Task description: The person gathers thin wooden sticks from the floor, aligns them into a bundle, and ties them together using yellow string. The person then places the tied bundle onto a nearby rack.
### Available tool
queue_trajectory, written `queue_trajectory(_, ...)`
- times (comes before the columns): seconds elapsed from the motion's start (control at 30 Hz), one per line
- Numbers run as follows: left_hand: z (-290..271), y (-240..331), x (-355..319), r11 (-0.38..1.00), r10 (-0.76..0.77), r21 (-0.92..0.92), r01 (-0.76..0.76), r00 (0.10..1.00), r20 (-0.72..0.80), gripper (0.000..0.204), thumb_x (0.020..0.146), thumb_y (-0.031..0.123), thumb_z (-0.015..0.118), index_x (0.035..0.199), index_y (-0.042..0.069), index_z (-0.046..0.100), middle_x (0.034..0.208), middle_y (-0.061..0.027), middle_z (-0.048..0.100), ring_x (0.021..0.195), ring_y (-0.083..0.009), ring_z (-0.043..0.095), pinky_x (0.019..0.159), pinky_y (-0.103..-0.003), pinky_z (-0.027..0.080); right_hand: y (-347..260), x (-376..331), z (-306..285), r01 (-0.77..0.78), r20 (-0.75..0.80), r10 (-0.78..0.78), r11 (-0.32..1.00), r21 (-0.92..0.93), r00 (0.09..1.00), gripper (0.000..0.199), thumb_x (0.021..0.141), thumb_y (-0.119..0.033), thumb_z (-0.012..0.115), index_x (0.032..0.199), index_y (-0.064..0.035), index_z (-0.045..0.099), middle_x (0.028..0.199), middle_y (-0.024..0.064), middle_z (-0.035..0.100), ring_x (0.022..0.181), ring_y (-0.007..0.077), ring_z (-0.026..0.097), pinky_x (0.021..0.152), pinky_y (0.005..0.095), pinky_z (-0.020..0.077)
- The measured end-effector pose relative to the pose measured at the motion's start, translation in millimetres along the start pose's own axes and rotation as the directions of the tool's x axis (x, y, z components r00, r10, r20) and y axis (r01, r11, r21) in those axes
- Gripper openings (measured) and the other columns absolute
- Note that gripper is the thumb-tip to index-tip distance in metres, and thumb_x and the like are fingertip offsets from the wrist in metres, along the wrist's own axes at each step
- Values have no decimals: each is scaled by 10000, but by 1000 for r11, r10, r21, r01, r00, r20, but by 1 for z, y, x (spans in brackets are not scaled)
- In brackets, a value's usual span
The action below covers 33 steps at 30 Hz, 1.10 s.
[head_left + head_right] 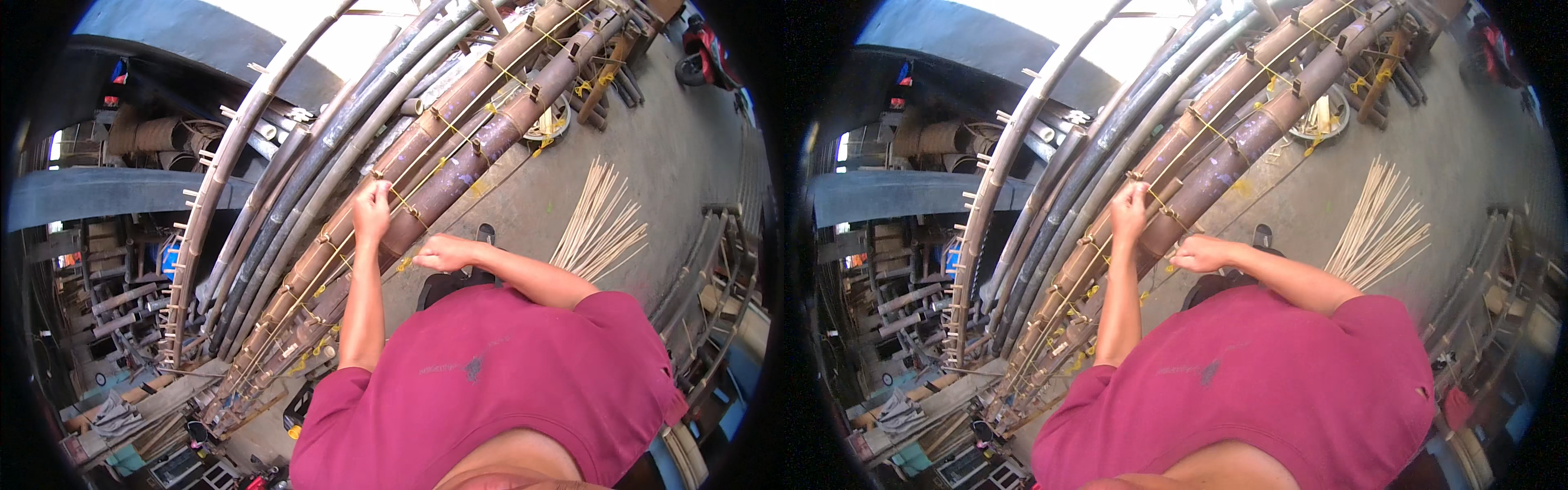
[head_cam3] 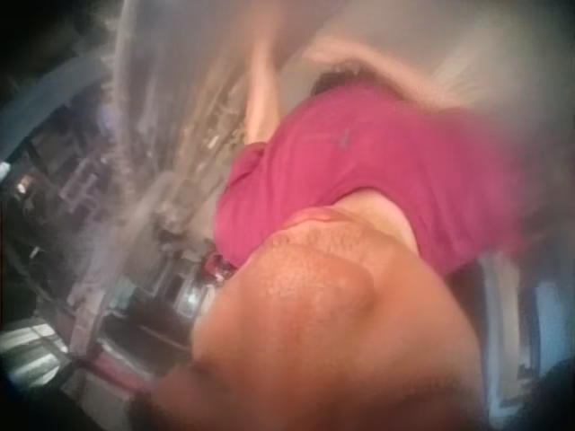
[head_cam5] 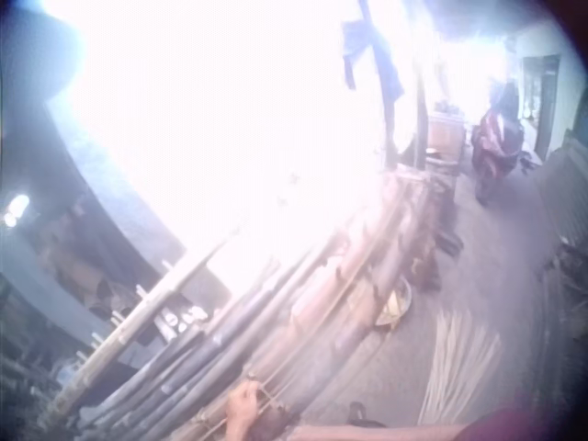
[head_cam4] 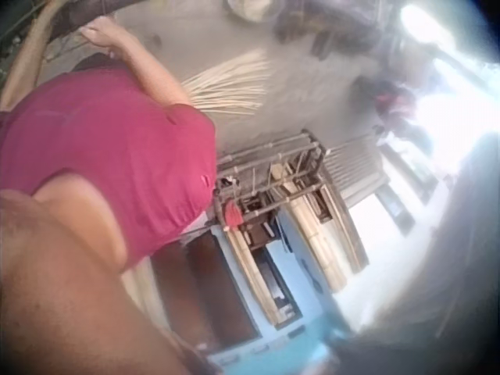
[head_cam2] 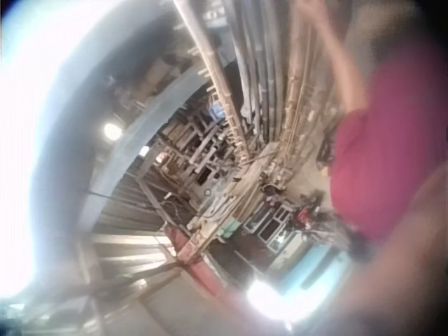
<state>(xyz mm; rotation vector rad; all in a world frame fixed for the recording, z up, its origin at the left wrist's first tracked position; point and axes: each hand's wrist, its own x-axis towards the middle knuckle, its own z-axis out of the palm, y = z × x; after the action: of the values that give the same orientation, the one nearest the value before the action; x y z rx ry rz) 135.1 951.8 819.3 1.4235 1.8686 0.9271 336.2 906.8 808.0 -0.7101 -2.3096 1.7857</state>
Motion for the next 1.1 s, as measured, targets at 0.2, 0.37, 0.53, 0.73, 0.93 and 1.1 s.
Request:
queue_trajectory(0.2, -15, -13, 115, 976, 218, 66, -209, 954, -206, 262, 980, 226, 499, 964, 44, 687, 802, -116, 693, 723, -239, 654, 668, -334, 497, 8, -6, 17, -65, -122, 2, 857, -511, 993, 462, 896, -367, 522, 632, -4, 634, 619, 217, 610, 644, 404, 638, 633, 497, 518)
queue_trajectory(0.37, -23, -33, 110, 932, 134, 352, -81, 983, -128, 294, 952, 260, 479, 1000, 54, 683, 929, -173, 702, 894, -360, 671, 773, -426, 507, 11, 14, 29, -253, -266, 69, 601, -758, 962, 237, 815, -218, 592, 926, -23, 667, 914, 211, 680, 919, 346, 662, 802, 432, 530)
queue_trajectory(0.53, -118, -23, 2, 905, 168, 418, -84, 971, -169, 345, 973, 237, 419, 1124, 16, 638, 988, -266, 660, 978, -436, 626, 852, -488, 497, -15, 31, 109, -41, -112, 48, 997, 62, 993, 306, 899, -295, 595, 1093, -62, 634, 1002, 111, 659, 962, 223, 631, 864, 373, 494)
queue_trajectory(0.73, -128, -95, -111, 917, -32, 398, -23, 991, 131, 412, 887, 330, 621, 1228, 104, 569, 1113, -214, 659, 1056, -352, 624, 940, -571, 352, -45, 94, 163, 576, -579, 525, 194, 794, 623, 267, 978, -290, 458, 1072, -92, 610, 885, 25, 613, 825, 149, 580, 753, 325, 486)
queue_trajectory(0.93, -108, -136, -95, 941, 45, 335, -48, 999, 18, 298, 945, 317, 521, 1071, 64, 615, 1014, -197, 660, 985, -352, 602, 963, -488, 345, -173, 211, 113, 378, -444, -306, 922, 82, 842, 344, 981, -299, 417, 989, -79, 682, 862, 111, 654, 861, 227, 622, 767, 414, 496)
queue_trajectory(1.1, -118, -98, -99, 951, 4, 309, -25, 998, 68, 396, 1003, 377, 386, 1113, 103, 650, 1052, -180, 680, 1066, -387, 605, 934, -560, 332, -85, 246, 37, -349, -298, 212, 758, -551, 931, 554, 961, -546, 463, 1054, -55, 702, 1019, 182, 697, 976, 317, 663, 858, 406, 495)
